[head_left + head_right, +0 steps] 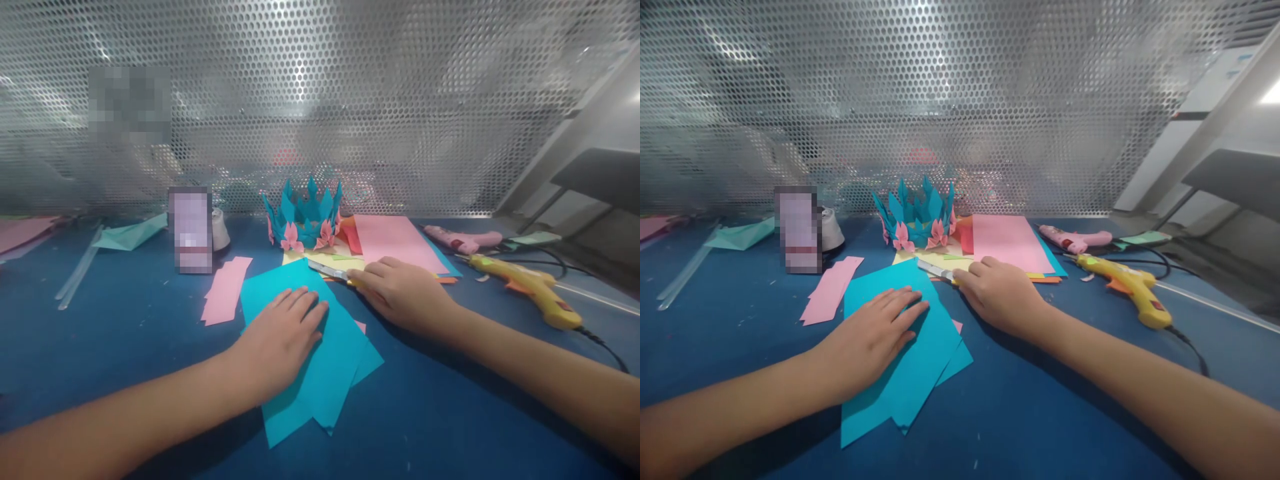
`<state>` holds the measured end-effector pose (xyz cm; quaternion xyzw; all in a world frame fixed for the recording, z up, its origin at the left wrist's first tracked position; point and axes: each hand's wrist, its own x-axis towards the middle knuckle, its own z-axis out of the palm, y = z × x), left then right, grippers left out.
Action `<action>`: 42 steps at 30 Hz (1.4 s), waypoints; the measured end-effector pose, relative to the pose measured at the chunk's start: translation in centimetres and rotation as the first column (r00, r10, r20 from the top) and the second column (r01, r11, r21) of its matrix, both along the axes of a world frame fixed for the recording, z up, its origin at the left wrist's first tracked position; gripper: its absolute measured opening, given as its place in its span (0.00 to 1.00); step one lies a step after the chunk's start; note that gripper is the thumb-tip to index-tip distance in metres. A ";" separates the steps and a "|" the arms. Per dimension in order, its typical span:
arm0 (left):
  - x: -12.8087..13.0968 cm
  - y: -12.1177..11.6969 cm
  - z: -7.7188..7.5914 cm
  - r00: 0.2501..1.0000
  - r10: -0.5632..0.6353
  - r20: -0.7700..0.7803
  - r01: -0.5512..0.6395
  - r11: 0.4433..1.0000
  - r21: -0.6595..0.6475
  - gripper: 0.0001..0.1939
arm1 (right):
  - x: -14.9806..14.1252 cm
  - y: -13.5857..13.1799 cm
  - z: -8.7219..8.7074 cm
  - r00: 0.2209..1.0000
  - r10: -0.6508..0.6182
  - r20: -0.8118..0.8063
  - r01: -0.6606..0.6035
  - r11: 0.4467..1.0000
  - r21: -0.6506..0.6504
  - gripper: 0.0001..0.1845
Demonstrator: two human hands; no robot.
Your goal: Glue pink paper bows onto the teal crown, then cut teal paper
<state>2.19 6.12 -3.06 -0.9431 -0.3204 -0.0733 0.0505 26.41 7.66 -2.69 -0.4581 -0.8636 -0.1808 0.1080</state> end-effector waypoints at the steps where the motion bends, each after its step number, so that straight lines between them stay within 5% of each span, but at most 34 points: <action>1: -0.1 0.2 0.0 1.000 -0.019 0.015 0.019 1.000 -0.017 0.18 | -0.1 -0.1 0.1 1.000 0.012 -0.005 -0.012 1.000 0.025 0.16; 4: -0.1 0.8 0.4 0.997 -0.024 0.071 0.028 0.998 -0.057 0.15 | -0.6 -0.6 0.2 0.990 0.117 -0.081 -0.112 0.992 0.056 0.16; 8: -0.3 1.8 0.9 0.981 -0.001 0.195 0.029 0.990 -0.141 0.08 | -1.4 -1.9 0.1 0.925 0.234 -0.300 -0.269 0.960 -0.078 0.19; 14: -0.7 2.7 1.1 0.858 0.142 0.494 0.028 0.947 -0.320 0.04 | -1.6 -2.4 -0.5 0.802 0.017 -0.597 -0.251 0.917 -0.311 0.14; 21: -0.7 3.1 1.2 0.605 0.497 0.622 -0.068 0.811 -0.581 0.17 | -1.2 -1.7 -0.4 0.628 -0.171 -0.759 -0.177 0.919 -0.353 0.07; 31: -0.3 3.3 0.7 0.361 0.720 0.592 0.041 0.622 -0.782 0.16 | -1.2 -1.6 -0.4 0.679 -0.135 -0.722 -0.127 0.947 -0.296 0.11; 38: -0.4 3.9 0.1 0.209 0.748 0.630 0.264 0.577 -0.773 0.15 | -0.8 -1.5 -0.5 0.669 -0.117 -0.734 -0.086 0.969 -0.233 0.10; 42: -0.4 3.8 0.1 0.187 0.780 0.598 0.316 0.528 -0.788 0.15 | -0.9 -1.6 -0.7 0.671 -0.037 -0.741 -0.109 0.983 -0.148 0.07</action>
